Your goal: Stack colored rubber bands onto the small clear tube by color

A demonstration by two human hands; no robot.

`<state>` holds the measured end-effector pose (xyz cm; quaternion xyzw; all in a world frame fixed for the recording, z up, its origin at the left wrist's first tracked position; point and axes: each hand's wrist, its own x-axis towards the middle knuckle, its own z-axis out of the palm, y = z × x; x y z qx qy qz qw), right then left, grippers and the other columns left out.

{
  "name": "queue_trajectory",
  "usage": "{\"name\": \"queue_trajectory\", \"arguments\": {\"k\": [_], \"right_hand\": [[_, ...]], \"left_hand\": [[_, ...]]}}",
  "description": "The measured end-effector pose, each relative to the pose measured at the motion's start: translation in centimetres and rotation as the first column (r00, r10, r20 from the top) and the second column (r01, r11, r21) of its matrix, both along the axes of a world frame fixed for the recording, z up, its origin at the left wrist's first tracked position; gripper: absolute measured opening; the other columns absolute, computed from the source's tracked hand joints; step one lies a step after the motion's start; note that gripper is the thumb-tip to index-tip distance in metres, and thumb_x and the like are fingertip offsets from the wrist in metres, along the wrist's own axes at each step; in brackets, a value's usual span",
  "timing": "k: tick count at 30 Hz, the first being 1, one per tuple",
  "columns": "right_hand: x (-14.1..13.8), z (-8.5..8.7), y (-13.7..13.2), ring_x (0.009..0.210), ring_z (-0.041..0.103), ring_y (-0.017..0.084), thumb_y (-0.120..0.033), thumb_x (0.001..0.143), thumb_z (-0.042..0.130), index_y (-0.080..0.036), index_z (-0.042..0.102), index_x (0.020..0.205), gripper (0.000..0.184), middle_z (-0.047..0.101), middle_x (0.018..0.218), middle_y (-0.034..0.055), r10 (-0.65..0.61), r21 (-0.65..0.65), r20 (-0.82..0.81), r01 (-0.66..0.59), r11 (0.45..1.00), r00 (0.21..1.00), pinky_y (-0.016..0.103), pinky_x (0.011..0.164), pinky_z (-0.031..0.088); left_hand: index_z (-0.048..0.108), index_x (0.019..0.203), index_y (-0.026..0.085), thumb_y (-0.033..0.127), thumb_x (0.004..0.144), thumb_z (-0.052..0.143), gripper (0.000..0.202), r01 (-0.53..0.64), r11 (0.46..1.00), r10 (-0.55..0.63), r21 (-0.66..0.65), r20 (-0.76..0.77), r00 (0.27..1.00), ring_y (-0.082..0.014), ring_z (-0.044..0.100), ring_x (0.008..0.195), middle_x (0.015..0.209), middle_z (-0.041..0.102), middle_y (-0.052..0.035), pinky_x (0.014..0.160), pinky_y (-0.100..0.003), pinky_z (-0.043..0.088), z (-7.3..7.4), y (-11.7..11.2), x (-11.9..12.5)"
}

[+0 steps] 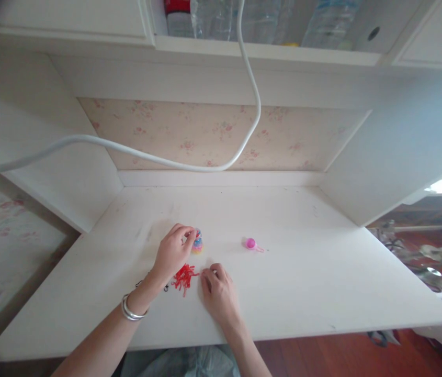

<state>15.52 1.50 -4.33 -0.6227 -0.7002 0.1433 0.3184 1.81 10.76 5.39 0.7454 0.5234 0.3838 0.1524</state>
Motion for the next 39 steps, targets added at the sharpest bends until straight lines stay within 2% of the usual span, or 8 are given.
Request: {"name": "queue_trajectory", "arguments": {"k": [6,10,17,21,24,28,31,39], "right_hand": [[0.2,0.0,0.2,0.073,0.057,0.013,-0.028,0.096,0.037,-0.022,0.065,0.093,0.029,0.056,0.095,0.0047,0.004,-0.008,0.009,-0.004,1.0,1.0,0.024,0.071,0.044],[0.4,0.1,0.2,0.073,0.057,0.013,-0.028,0.096,0.036,-0.021,0.066,0.094,0.03,0.056,0.096,0.0053,0.009,-0.016,-0.051,-0.01,1.0,0.999,0.024,0.069,0.043],[0.5,0.0,0.9,0.063,0.053,0.01,-0.038,0.094,0.043,-0.02,0.069,0.095,0.031,0.057,0.092,0.005,-0.123,-0.034,-0.353,0.119,0.992,0.927,0.022,0.057,0.042],[0.0,2.2,2.3,0.061,0.049,0.01,-0.04,0.091,0.047,-0.02,0.07,0.093,0.03,0.056,0.086,0.0038,-0.192,0.002,-0.464,0.218,0.976,0.865,0.022,0.054,0.041],[-0.9,5.0,3.8,0.065,0.049,0.011,-0.038,0.091,0.049,-0.02,0.07,0.095,0.028,0.056,0.087,0.0039,-0.157,0.088,-0.487,0.227,0.97,0.859,0.023,0.055,0.04],[-1.7,7.9,5.7,0.064,0.05,0.01,-0.037,0.091,0.049,-0.021,0.07,0.095,0.027,0.056,0.09,0.004,-0.096,0.188,-0.449,0.199,0.962,0.889,0.023,0.055,0.04],[-2.0,8.5,6.8,0.06,0.049,0.008,-0.037,0.091,0.049,-0.022,0.07,0.095,0.027,0.056,0.091,0.0037,-0.083,0.216,-0.389,0.178,0.96,0.918,0.022,0.054,0.04],[-1.9,7.7,7.3,0.055,0.048,0.006,-0.038,0.089,0.049,-0.022,0.071,0.094,0.027,0.058,0.092,0.0035,-0.092,0.196,-0.284,0.152,0.969,0.954,0.022,0.053,0.041]], "left_hand": [[0.062,0.089,0.02,0.031,0.093,0.042,0.023,0.003,1.0,-0.004,0.02,0.068,0.998,-0.0121,0.06,0.077,0.088,0.062,-0.0024,0.072,-0.024,0.045,0.5,-0.3,-0.4],[0.06,0.092,0.02,0.03,0.093,0.041,0.022,0.016,1.0,-0.016,-0.005,0.084,0.996,-0.0123,0.06,0.077,0.088,0.062,-0.0032,0.07,-0.023,0.046,0.2,-2.1,-1.5],[0.059,0.091,0.022,0.029,0.092,0.041,0.02,0.022,0.985,-0.046,-0.168,-0.143,0.989,-0.0147,0.064,0.082,0.09,0.065,-0.0027,0.075,-0.025,0.048,-5.1,-8.1,-4.2],[0.058,0.092,0.024,0.032,0.09,0.046,0.015,-0.083,0.968,0.001,-0.238,-0.325,0.946,-0.0133,0.065,0.071,0.092,0.065,-0.0001,0.061,-0.022,0.046,-7.5,-10.3,-4.8],[0.058,0.096,0.025,0.033,0.089,0.047,0.015,-0.125,0.977,0.036,-0.175,-0.44,0.897,-0.014,0.065,0.07,0.096,0.065,-0.0003,0.057,-0.023,0.044,-8.4,-10.8,-4.8],[0.058,0.09,0.025,0.03,0.092,0.043,0.016,-0.096,0.99,0.033,-0.104,-0.49,0.871,-0.0134,0.064,0.069,0.087,0.065,0.0006,0.055,-0.023,0.041,-9.0,-11.0,-4.9],[0.058,0.091,0.025,0.026,0.093,0.041,0.017,-0.075,0.995,0.035,-0.065,-0.474,0.88,-0.0128,0.064,0.073,0.088,0.065,0.0003,0.056,-0.023,0.041,-9.3,-11.0,-5.2],[0.058,0.092,0.025,0.023,0.092,0.042,0.016,-0.029,0.998,-0.002,-0.06,-0.467,0.884,-0.0119,0.064,0.072,0.091,0.064,0.0015,0.053,-0.024,0.04,-9.4,-11.0,-5.2]]}}
